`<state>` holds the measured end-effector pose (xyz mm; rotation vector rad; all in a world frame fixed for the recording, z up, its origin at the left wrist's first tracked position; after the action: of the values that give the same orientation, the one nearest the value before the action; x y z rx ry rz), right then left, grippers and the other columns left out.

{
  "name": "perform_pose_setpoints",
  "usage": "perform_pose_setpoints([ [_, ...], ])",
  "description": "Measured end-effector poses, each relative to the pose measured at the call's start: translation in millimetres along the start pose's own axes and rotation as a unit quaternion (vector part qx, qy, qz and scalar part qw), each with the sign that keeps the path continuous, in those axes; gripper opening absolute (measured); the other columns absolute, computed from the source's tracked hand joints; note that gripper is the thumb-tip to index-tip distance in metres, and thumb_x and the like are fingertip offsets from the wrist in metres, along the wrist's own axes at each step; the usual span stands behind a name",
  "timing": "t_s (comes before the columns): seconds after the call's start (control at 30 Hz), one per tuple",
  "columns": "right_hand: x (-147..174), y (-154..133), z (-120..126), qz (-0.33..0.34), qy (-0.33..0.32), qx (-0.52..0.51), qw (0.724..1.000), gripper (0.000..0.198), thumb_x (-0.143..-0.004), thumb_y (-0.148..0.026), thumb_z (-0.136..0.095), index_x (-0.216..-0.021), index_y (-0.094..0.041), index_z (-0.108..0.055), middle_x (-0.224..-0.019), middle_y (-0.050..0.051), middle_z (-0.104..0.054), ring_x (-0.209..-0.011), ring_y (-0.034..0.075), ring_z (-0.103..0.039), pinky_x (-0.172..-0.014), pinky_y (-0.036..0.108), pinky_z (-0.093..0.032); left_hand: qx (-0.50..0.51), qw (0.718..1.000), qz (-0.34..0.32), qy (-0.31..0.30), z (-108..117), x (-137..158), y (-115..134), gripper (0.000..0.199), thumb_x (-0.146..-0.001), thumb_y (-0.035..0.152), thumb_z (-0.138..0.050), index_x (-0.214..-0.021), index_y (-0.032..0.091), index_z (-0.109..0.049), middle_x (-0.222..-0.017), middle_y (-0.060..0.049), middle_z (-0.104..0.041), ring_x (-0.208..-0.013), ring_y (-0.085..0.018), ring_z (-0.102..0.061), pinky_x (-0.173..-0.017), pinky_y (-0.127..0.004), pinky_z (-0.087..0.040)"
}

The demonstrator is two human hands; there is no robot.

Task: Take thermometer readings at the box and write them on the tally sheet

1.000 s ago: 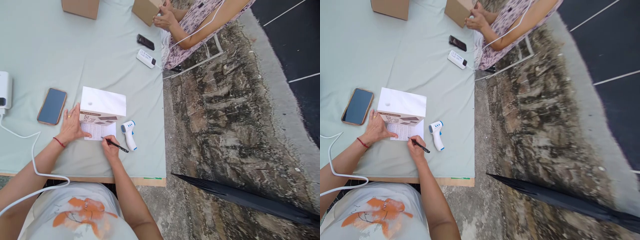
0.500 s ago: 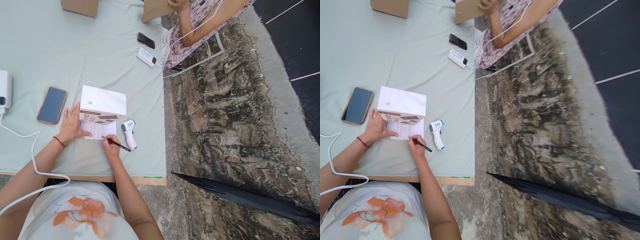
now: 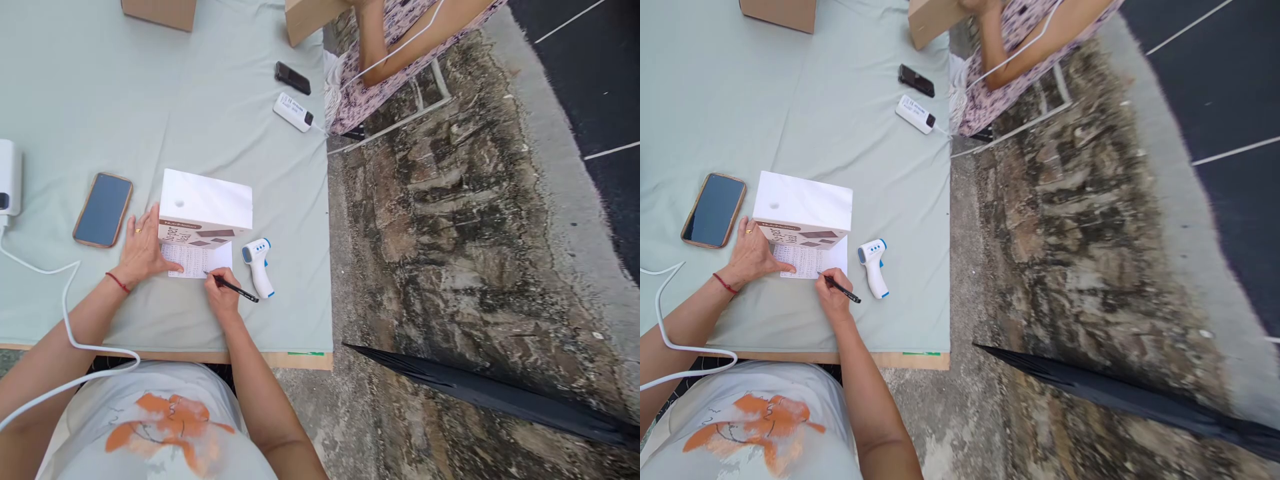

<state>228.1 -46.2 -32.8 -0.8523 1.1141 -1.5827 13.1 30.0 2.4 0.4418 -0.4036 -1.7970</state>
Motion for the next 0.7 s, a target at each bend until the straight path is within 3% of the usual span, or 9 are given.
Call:
perform_pose_setpoints([
  [0.7,1.2,5.2,2.7,-0.012,0.022,0.002,1.0,0.017,-0.075,-0.04,-0.054,-0.069,-0.024,-0.053,-0.061,-0.004,-0.053,-0.057,0.014,-0.046,-0.057,0.028,-0.043,0.008,1.0,0.002,0.003,2.2,0.0,1.8,0.15,-0.046,0.073,-0.091,-0.16,0.012,-0.017,-0.157,-0.03,-0.042,-0.15,-0.051,-0.034,-0.126,-0.068,-0.01],
])
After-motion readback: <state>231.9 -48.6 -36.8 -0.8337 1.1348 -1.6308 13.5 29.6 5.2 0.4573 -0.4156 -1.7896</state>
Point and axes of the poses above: each hand's wrist, its own x-axis away from the middle knuckle, its own z-axis out of the back of the hand, y = z × x, the point moved 9 cm from there along -x, towards the middle knuckle
